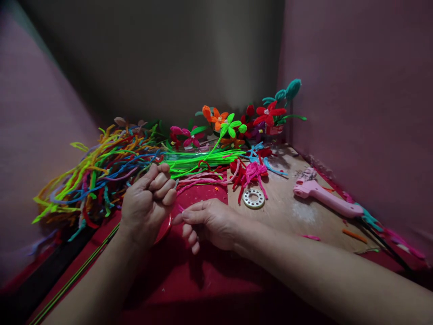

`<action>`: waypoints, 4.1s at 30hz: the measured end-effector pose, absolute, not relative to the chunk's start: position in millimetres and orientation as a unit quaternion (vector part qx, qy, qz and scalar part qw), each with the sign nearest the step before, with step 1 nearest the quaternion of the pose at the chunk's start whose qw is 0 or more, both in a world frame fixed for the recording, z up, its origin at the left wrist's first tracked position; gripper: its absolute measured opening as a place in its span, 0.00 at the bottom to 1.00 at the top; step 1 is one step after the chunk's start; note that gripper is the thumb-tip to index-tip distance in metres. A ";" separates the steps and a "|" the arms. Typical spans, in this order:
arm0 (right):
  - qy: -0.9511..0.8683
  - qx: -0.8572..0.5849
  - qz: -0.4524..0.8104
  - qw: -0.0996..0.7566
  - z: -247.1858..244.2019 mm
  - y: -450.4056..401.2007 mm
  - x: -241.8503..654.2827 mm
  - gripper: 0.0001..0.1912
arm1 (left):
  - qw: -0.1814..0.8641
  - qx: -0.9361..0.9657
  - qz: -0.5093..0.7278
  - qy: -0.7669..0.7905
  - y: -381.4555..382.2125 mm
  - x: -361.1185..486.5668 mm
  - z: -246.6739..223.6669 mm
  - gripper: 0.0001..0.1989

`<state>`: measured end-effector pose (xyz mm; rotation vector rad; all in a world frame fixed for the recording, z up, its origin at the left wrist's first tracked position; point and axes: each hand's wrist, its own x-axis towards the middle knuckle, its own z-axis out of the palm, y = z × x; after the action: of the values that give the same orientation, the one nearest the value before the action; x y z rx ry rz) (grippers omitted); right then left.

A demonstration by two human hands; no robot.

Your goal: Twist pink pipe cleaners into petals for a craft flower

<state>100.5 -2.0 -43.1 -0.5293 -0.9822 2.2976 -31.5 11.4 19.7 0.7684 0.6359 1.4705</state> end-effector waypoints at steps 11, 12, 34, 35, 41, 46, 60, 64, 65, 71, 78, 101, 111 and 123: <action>-0.413 -0.268 0.778 0.391 -40.2 -0.1 103.6 0.09 | 0.608 0.368 0.652 0.264 28.5 -36.8 11.7 0.14; -0.419 -0.276 0.765 0.404 -39.8 0.1 104.2 0.09 | 0.610 0.384 0.626 0.298 28.4 -37.1 9.3 0.15; -0.430 -0.351 0.728 0.401 -37.2 -3.4 102.4 0.06 | 0.472 0.471 0.614 0.422 27.8 -34.3 0.7 0.07; -0.430 -0.348 0.732 0.397 -37.4 -3.8 102.1 0.06 | 0.480 0.460 0.621 0.415 28.4 -35.1 1.8 0.06; -0.424 -0.329 0.763 0.361 -38.2 -4.9 103.5 0.07 | 0.498 0.398 0.701 0.321 42.5 -51.5 10.4 0.06; -0.405 -0.293 0.748 0.437 -38.3 2.2 110.2 0.09 | 0.616 0.422 0.558 0.361 42.0 -51.6 4.3 0.14; -0.411 -0.278 0.750 0.437 -41.0 6.5 108.7 0.09 | 0.535 0.508 0.493 0.461 22.6 -29.0 -4.2 0.10; -0.420 -0.292 0.731 0.452 -38.7 6.7 111.1 0.12 | 0.530 0.504 0.496 0.469 20.7 -27.6 -1.2 0.12; -0.429 -0.300 0.717 0.460 -37.7 6.4 111.5 0.12 | 0.528 0.507 0.493 0.471 19.6 -26.4 -0.3 0.11; -0.504 -0.404 0.561 0.517 -31.3 2.7 112.4 0.07 | 0.487 0.532 0.479 0.500 15.5 -22.6 0.5 0.13; -0.679 -0.437 0.268 0.526 -38.6 0.6 112.0 0.05 | 0.368 0.606 0.435 0.555 11.9 -21.6 -3.6 0.13; -0.762 -0.378 0.132 0.509 -39.9 3.9 113.9 0.06 | 0.291 0.679 0.411 0.534 10.3 -18.9 -7.0 0.10; -0.750 -0.377 0.172 0.516 -39.4 5.3 111.8 0.06 | 0.255 0.687 0.423 0.533 5.8 -15.0 -5.6 0.10; -0.514 -0.363 0.622 0.466 -32.0 4.2 110.9 0.08 | 0.456 0.557 0.492 0.489 16.0 -31.0 -2.5 0.13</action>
<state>110.9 4.2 -32.0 -0.8919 -1.2627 1.5262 -31.0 16.0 -2.5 1.3738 1.2058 1.2143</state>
